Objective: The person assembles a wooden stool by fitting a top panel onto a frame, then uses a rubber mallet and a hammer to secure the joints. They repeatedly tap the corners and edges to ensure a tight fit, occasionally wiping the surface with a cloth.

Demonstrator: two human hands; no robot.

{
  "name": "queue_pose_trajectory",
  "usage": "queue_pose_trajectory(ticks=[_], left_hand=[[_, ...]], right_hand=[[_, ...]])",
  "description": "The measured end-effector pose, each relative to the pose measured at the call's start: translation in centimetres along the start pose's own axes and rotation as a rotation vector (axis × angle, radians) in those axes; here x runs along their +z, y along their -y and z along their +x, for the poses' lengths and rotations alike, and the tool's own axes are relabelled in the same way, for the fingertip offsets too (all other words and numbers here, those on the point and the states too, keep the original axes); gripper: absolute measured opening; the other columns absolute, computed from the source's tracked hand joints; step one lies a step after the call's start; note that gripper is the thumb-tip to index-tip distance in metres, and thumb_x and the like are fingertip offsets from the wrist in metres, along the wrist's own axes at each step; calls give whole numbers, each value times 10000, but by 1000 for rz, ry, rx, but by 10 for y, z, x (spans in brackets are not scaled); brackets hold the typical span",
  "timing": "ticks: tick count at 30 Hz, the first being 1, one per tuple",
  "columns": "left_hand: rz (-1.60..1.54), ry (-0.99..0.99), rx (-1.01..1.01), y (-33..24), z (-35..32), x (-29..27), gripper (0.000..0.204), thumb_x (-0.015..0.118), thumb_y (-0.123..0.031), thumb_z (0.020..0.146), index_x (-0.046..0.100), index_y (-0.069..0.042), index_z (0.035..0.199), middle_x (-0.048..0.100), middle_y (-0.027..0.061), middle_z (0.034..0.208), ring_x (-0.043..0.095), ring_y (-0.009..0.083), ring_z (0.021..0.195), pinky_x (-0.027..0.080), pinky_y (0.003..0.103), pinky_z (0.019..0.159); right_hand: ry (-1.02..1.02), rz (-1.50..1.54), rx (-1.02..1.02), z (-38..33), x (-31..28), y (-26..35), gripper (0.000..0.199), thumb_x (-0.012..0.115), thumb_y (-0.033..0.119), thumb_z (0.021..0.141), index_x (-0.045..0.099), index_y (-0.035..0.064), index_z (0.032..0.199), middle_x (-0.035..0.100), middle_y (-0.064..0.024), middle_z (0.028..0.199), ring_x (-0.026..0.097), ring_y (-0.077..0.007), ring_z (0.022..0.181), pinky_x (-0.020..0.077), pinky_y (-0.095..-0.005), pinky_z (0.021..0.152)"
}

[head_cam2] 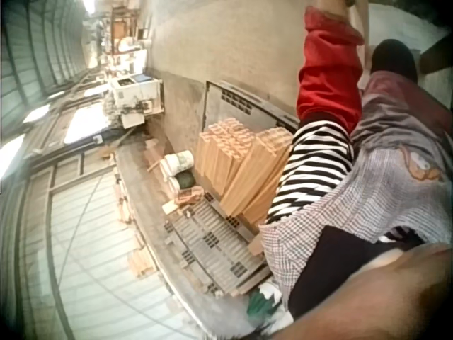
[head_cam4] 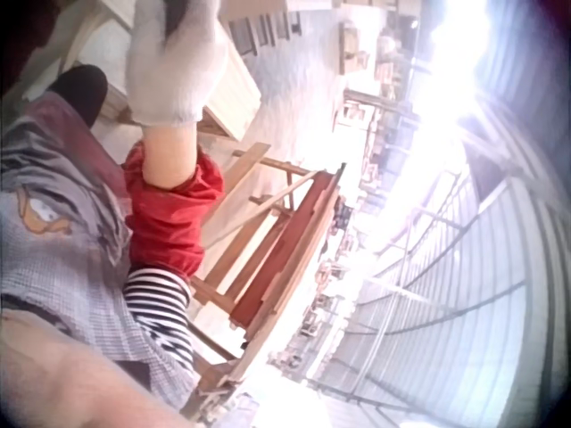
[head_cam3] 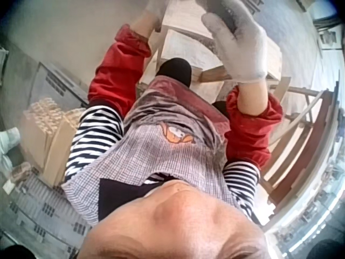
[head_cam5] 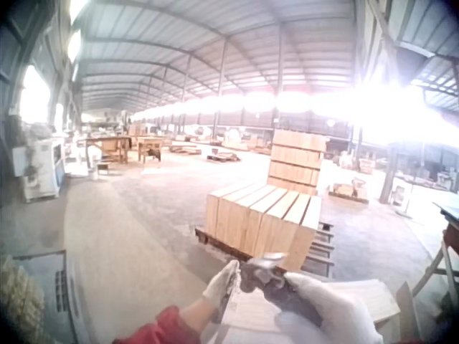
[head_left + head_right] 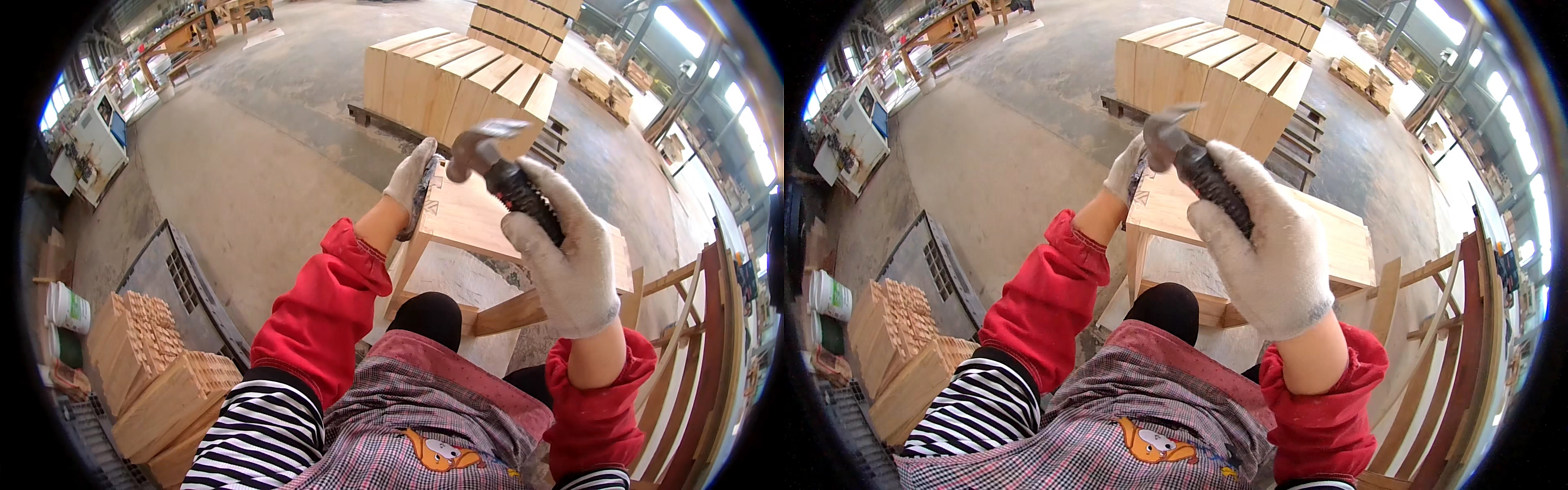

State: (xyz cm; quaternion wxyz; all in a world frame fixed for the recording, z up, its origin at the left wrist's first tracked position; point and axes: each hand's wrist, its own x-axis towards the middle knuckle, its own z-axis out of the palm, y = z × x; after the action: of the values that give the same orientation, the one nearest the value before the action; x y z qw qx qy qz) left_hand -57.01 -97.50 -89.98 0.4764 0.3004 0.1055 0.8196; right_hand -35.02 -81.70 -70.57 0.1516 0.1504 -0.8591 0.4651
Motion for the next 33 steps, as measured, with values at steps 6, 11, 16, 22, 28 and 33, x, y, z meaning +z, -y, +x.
queue_pose_trajectory(ticks=[6,11,16,22,28,33], left_hand=[[-1242,-121,328,-6,-7,-1,499,375,-358,1046,406,-76,1456,536,85,1351,492,240,1260,349,394,1121],[-218,183,141,-2,2,16,474,348,-345,1066,413,-65,1443,570,85,1287,541,220,1193,425,371,1066],[-21,266,150,-8,6,24,522,357,-385,1057,376,-70,1472,604,93,1197,537,201,1168,429,360,1044],[-888,252,4,4,-8,-2,472,407,-323,976,433,-136,1408,546,59,1298,492,184,1226,294,368,1147],[-2351,378,-118,0,-9,2,397,430,-284,931,518,-172,1302,526,21,1305,422,189,1287,219,375,1195],[-1589,447,-154,-3,-3,-2,514,438,-347,931,439,-191,1420,417,16,1475,342,210,1387,192,401,1205]], right_hand=[[190,-147,95,10,-8,-8,425,660,136,883,577,-8,1274,614,-192,855,629,-238,717,513,-327,715],[-124,78,-45,-1,12,-10,421,658,147,878,589,-6,1264,627,-206,859,658,-279,749,516,-347,731],[92,-197,-25,12,1,-10,429,662,164,866,596,4,1259,668,-229,948,686,-358,857,526,-365,774],[86,-252,-47,3,8,-18,433,671,182,857,610,5,1247,667,-219,875,686,-354,809,531,-368,738],[-1,-117,-58,11,9,-2,446,674,137,851,592,-9,1265,652,-188,893,655,-268,829,516,-338,755],[106,-188,-47,14,5,-20,435,672,132,858,593,-6,1263,650,-198,849,671,-293,749,523,-329,726]])
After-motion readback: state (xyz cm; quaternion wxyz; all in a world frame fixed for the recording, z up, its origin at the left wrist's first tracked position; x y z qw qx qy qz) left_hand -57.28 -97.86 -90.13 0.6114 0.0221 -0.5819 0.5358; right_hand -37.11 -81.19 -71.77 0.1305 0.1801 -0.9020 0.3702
